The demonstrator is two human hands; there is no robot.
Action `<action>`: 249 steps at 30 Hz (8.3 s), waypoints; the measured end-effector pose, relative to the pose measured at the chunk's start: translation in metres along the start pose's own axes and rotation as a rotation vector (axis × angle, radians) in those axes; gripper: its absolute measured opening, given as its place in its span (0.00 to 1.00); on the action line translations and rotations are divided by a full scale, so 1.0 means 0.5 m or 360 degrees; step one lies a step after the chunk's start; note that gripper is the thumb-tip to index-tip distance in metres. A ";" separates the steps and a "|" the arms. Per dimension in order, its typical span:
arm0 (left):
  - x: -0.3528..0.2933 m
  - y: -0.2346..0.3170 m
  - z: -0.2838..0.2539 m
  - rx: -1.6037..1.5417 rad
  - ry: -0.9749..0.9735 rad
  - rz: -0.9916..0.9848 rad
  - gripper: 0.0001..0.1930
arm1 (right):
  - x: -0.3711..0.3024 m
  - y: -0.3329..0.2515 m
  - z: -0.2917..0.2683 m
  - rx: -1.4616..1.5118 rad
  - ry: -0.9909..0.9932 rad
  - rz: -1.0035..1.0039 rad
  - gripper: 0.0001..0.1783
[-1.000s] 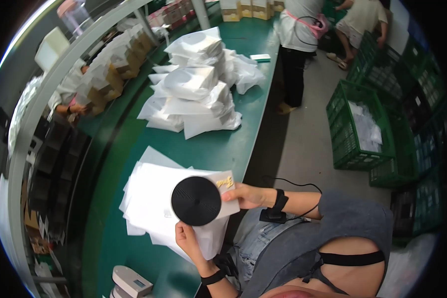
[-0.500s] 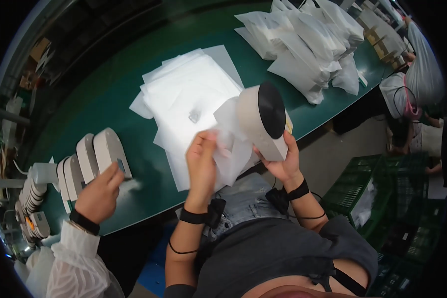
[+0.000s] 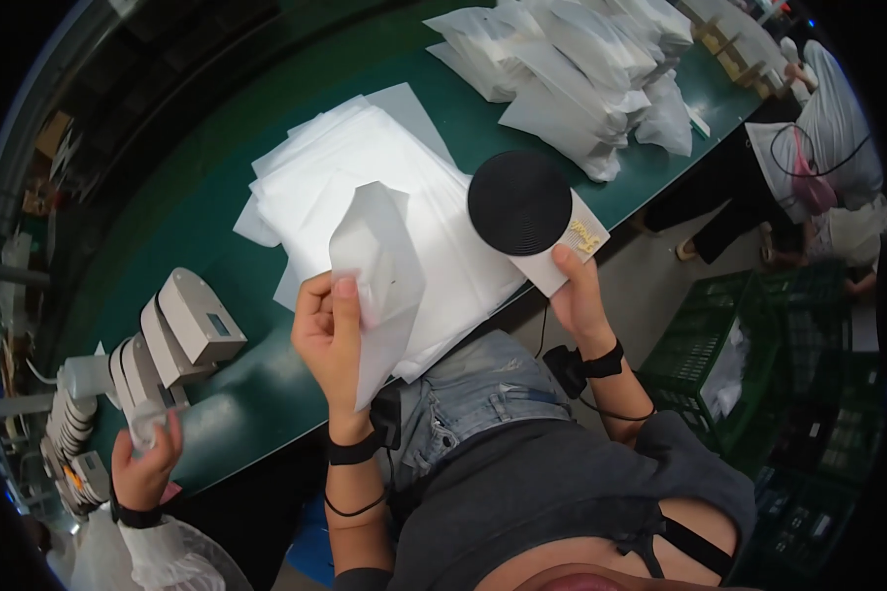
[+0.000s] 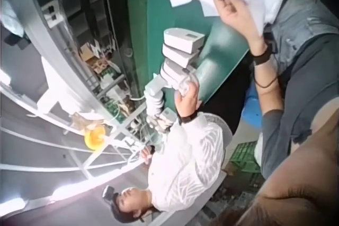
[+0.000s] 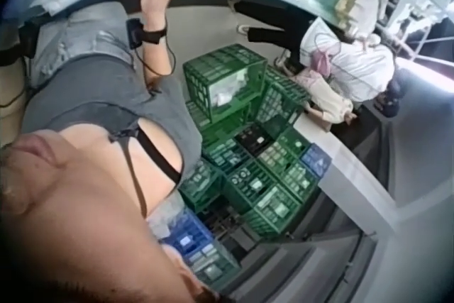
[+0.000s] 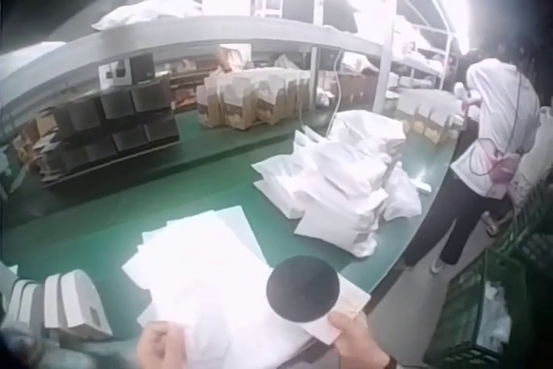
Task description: The person picks up a speaker, turns it over, and places it into a plastic bag before setting it on a stack and repeating the process.
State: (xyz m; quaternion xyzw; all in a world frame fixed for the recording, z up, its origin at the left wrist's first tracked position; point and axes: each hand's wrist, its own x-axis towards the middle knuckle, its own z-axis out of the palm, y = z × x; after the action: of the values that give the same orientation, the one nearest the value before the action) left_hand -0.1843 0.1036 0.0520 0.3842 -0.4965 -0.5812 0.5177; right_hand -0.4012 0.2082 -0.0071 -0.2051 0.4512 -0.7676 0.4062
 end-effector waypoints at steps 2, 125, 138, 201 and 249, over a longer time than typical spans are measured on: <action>0.002 -0.006 -0.002 0.0072 -0.0033 0.0025 0.07 | -0.011 -0.010 -0.008 -0.0284 0.0064 -0.0170 0.28; -0.104 0.113 -0.065 0.1115 -0.1206 0.1341 0.26 | 0.038 -0.085 0.081 -0.0791 -0.1322 0.0340 0.08; -0.097 0.052 -0.027 0.0992 -0.0868 0.0130 0.20 | -0.062 -0.002 0.033 -0.0311 -0.1763 0.0975 0.30; -0.043 -0.097 -0.239 -0.1604 -0.0179 -0.0755 0.10 | 0.106 0.042 -0.037 -0.1419 0.0216 -0.0845 0.07; -0.041 -0.100 -0.247 -0.1622 -0.0211 -0.0594 0.08 | 0.109 0.037 -0.026 -0.1547 0.0282 -0.0823 0.07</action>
State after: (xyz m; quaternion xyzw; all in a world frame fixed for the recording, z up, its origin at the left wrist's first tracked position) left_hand -0.0735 0.1001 -0.0244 0.1288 -0.1068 -0.8533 0.4939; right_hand -0.4338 0.1663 -0.0326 -0.4075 0.7207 -0.5603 0.0239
